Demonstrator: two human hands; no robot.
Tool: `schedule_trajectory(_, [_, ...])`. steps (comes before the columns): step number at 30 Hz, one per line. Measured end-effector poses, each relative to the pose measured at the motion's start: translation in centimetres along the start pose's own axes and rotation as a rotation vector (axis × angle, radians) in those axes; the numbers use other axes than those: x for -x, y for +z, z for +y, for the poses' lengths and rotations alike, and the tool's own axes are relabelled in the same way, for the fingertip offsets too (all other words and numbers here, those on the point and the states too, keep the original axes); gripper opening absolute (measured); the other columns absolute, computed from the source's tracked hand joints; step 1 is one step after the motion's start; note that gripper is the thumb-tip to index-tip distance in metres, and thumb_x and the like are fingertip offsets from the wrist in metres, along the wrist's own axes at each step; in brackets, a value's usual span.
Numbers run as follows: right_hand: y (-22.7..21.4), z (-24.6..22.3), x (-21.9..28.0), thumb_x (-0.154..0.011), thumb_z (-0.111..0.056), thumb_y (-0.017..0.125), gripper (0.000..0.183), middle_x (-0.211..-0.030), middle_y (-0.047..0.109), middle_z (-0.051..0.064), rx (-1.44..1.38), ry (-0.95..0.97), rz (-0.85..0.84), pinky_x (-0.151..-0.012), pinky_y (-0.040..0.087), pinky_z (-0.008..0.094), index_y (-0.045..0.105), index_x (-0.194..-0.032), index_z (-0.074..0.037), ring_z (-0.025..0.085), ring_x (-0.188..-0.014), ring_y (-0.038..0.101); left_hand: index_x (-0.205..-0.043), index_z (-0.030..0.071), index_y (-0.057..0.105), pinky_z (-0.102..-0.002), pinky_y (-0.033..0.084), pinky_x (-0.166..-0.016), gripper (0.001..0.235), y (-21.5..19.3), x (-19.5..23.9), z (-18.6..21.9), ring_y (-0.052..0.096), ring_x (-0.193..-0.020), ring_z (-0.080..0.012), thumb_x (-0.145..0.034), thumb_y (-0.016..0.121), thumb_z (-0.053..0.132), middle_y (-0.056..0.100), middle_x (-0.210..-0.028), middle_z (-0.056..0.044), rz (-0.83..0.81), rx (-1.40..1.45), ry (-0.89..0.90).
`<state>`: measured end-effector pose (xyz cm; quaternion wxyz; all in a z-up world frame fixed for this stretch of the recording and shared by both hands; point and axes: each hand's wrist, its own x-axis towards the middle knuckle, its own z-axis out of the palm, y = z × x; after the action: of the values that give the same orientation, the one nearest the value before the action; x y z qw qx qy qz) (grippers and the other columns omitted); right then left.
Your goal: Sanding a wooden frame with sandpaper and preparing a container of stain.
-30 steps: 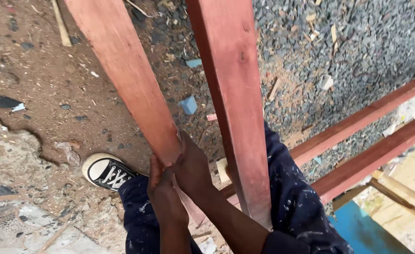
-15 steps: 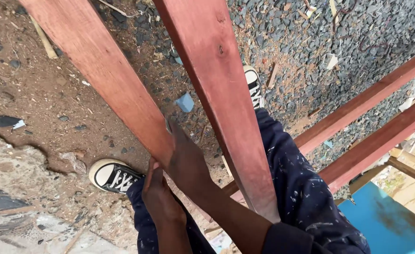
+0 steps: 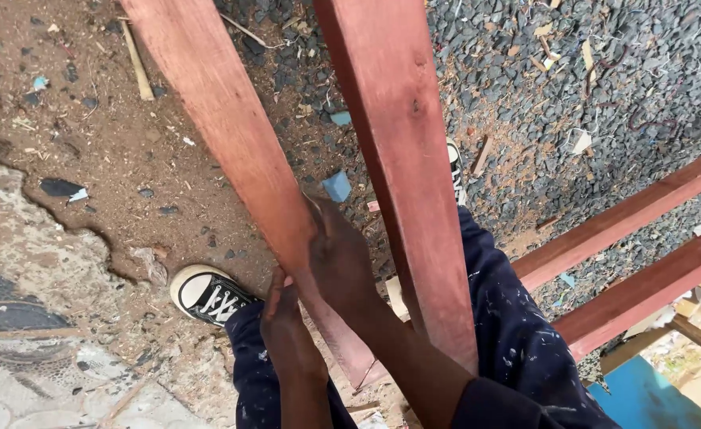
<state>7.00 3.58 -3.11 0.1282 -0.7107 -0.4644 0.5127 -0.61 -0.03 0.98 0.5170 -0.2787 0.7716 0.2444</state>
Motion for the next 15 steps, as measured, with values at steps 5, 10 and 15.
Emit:
schedule_trajectory(5, [0.6,12.2,10.6,-0.088,-0.011,0.041,0.033,-0.098,0.071,0.012,0.174,0.428,-0.111,-0.075,0.049,0.044,0.064,-0.111,-0.015,0.035,-0.088,0.066,-0.147,0.013,0.063,-0.029,0.045,-0.095,0.058,-0.5,-1.0,-0.7,0.061,-0.112,-0.0166,-0.089,0.059,0.013,0.067,-0.132,-0.004,0.003,0.042,-0.079])
schedule_trajectory(10, [0.8,6.3,5.3,-0.099,-0.015,0.038,0.033,-0.094,0.078,0.007,0.196,0.588,-0.181,-0.080,0.047,0.033,0.072,-0.096,-0.013,0.016,-0.088,0.063,-0.149,0.009,0.059,-0.033,0.052,-0.095,0.058,-1.1,-1.0,-0.7,0.067,-0.114,-0.0214,-0.091,0.060,0.012,0.068,-0.140,-0.008,-0.045,0.143,-0.100])
schedule_trajectory(15, [0.1,-1.7,-4.0,-0.067,0.003,0.034,0.020,-0.076,0.036,-0.006,-0.081,0.155,-0.038,-0.064,0.028,0.030,0.035,-0.075,-0.016,0.011,-0.078,0.032,-0.151,0.005,0.051,-0.028,0.034,-0.121,0.068,-1.8,-2.6,-2.8,0.047,-0.146,-0.0115,-0.085,0.065,0.015,0.052,-0.160,-0.002,-0.155,0.223,0.020])
